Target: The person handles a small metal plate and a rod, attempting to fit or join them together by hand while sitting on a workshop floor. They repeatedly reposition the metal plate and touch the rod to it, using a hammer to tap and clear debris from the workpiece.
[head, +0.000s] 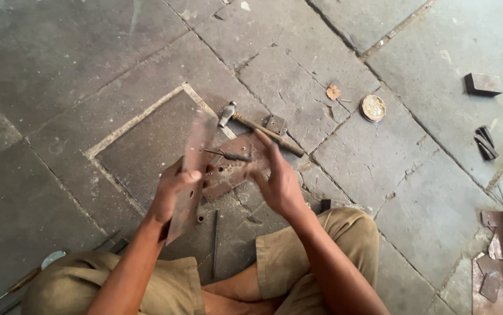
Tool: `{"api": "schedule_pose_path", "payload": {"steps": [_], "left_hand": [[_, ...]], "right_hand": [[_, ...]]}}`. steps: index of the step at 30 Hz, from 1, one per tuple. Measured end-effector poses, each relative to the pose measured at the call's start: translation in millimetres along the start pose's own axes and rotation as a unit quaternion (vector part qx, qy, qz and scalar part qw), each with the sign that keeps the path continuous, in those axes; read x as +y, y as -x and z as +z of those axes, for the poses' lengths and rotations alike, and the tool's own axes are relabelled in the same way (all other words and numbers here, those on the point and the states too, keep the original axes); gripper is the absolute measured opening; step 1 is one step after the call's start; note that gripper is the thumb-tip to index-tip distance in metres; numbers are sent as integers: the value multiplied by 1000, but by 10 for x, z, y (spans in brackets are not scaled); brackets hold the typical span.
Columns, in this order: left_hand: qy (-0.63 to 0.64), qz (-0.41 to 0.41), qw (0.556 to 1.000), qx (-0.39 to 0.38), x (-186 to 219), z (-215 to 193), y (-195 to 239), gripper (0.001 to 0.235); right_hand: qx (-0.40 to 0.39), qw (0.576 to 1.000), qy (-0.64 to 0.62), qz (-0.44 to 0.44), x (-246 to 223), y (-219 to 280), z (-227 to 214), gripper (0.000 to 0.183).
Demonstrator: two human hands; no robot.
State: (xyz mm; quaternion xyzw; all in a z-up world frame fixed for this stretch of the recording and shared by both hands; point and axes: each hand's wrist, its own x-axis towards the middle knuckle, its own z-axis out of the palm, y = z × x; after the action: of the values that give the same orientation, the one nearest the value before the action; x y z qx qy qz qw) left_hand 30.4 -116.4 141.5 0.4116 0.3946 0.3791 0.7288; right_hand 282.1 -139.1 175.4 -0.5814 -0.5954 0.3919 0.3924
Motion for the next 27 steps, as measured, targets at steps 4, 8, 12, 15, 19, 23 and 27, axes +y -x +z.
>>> {"api": "schedule_pose_path", "payload": {"steps": [4,8,12,15,19,23,27], "left_hand": [[16,-29,999,-17,65,-111,18,69],[-57,49,997,-9,-22,30,23,76],[-103,54,993,0,-146,76,30,85],[-24,45,999,-1,-162,-26,-32,75],[-33,30,999,-23,-77,-132,-48,73],[-136,69,988,-25,-107,30,-1,83],[-109,87,990,-11,-137,32,-63,81]], "right_hand": [[89,851,375,-358,-30,42,-9,52],[100,968,190,-131,227,-17,142,27],[-16,972,-187,143,229,-17,128,43],[79,970,177,-147,11,64,65,60],[148,785,444,-406,-66,66,76,51],[-8,971,-151,187,241,-68,201,60],[-22,956,-221,192,292,-101,167,55]]}}
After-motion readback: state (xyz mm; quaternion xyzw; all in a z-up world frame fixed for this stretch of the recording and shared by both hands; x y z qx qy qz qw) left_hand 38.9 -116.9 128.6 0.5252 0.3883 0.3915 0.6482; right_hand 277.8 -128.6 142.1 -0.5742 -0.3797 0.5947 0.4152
